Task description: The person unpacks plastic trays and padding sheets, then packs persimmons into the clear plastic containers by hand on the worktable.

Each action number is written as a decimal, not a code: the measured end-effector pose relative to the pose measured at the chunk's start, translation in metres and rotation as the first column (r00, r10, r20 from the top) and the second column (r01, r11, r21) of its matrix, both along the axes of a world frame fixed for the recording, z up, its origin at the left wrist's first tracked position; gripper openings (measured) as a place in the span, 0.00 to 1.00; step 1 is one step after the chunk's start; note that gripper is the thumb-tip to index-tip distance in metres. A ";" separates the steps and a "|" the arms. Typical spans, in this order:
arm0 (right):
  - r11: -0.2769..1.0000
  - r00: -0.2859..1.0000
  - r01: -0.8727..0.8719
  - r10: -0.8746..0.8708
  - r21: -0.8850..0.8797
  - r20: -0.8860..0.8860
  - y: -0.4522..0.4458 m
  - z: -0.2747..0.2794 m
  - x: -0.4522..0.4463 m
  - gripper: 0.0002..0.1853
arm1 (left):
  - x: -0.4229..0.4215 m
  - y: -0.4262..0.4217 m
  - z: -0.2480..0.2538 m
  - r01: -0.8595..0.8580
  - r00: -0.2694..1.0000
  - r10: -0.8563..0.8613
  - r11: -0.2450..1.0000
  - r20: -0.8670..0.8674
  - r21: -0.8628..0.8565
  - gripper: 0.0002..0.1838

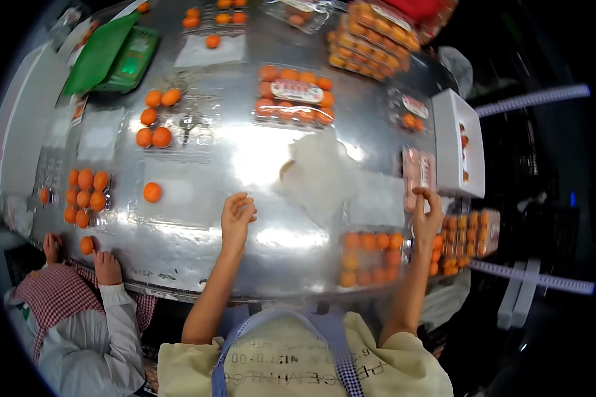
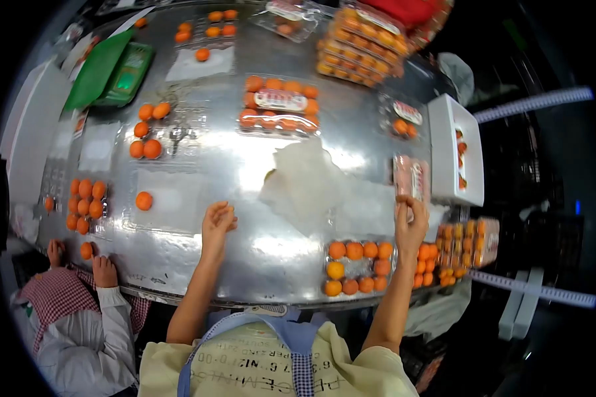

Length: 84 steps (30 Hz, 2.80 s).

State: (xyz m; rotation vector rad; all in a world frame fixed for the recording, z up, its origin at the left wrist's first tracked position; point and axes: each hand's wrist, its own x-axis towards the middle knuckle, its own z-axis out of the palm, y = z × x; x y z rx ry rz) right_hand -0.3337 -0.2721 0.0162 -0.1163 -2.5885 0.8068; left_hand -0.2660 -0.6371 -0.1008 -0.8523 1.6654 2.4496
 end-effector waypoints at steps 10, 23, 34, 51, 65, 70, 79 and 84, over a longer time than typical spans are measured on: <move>0.977 0.976 0.209 -0.210 0.032 0.050 0.084 -0.044 0.169 0.07 | 0.031 0.082 -0.028 0.254 0.965 -0.249 0.966 0.087 -0.049 0.25; 0.979 0.977 -0.204 0.205 -0.025 0.064 0.123 -0.068 0.121 0.05 | -0.057 0.169 -0.060 -0.111 0.990 0.138 0.898 0.032 -0.427 0.32; 0.686 0.827 -0.301 0.534 -0.662 0.176 0.120 -0.067 0.080 0.18 | 0.045 0.121 -0.003 -0.336 0.927 0.338 0.941 -0.164 0.037 0.18; 0.642 0.682 -0.729 0.708 -0.237 -0.184 0.046 -0.059 0.145 0.25 | 0.119 0.268 0.073 0.334 0.936 -0.326 0.706 -0.133 0.624 0.26; 0.617 0.943 -0.241 -0.033 -0.749 -0.331 0.104 -0.009 0.175 0.10 | 0.128 0.367 0.065 0.837 0.427 -0.894 0.448 -0.138 -0.314 0.13; 0.492 0.982 -0.079 -0.109 -0.867 -0.151 0.144 0.028 0.178 0.12 | 0.148 0.422 0.083 0.788 0.567 -0.763 0.612 -0.311 -0.064 0.20; 0.856 0.847 -0.462 0.348 -0.233 -0.402 0.138 0.030 0.164 0.07 | 0.150 0.419 0.121 0.585 0.804 -0.491 0.752 -0.335 0.303 0.28; 0.806 0.928 -0.370 0.296 -0.461 -0.228 0.127 0.031 0.160 0.10 | 0.151 0.394 0.131 0.655 0.663 -0.630 0.750 -0.405 -0.094 0.28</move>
